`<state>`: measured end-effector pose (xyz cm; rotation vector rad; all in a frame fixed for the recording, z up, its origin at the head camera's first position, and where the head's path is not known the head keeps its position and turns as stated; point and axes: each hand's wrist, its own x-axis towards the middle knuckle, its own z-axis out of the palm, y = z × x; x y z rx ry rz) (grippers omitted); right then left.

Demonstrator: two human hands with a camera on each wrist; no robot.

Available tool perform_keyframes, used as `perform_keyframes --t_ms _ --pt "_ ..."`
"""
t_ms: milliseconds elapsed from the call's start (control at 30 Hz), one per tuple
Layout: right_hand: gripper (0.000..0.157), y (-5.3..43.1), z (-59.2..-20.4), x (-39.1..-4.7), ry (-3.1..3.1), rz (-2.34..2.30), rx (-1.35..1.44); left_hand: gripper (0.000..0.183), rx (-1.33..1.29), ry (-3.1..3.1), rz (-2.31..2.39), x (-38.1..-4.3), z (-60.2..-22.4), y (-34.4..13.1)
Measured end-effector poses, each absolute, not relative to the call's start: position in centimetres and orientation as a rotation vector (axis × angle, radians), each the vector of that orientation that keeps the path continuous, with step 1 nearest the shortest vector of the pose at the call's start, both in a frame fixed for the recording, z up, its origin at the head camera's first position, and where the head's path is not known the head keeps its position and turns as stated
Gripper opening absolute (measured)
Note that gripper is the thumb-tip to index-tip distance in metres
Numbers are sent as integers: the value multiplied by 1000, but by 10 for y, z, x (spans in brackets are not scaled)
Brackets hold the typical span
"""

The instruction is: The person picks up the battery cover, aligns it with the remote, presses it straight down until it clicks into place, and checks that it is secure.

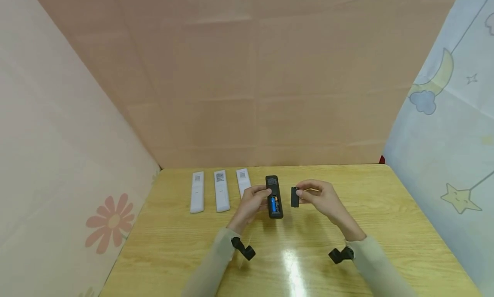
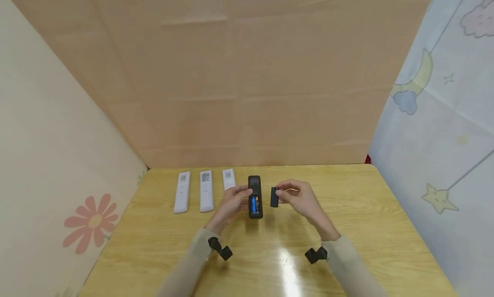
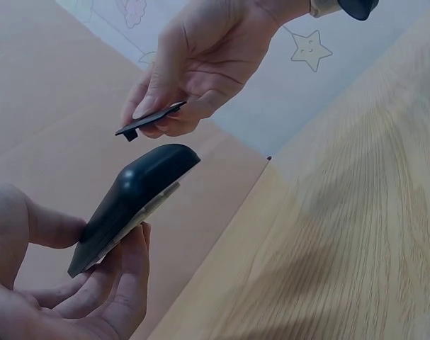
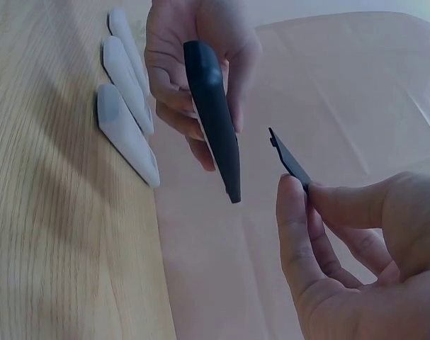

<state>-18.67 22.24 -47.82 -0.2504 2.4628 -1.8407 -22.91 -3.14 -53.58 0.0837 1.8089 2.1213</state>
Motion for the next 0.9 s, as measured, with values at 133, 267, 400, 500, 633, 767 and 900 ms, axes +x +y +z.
perform_keyframes --t_ms 133,267,400,500,633,767,900 --pt "28 218 -476 -187 2445 -1854 -279 59 85 1812 2114 -228 -534 -29" --pt "28 214 -476 -187 2429 -1856 -273 60 92 1825 2096 -227 -534 -27" --pt "29 211 -476 -187 2419 -1843 -260 57 102 1818 2095 -226 -535 -24" --pt "29 210 -477 -186 2397 -1850 -267 54 106 1802 2103 -227 -535 -22" --pt "28 207 -478 -186 2365 -1860 -286 52 113 1803 2100 -227 -537 -19" --pt "25 204 -481 -187 2351 -1860 -309 52 120 1805 2098 -226 -537 -17" --pt "24 201 -483 -187 2335 -1872 -321 51 128 1793 2100 -225 -537 -17"
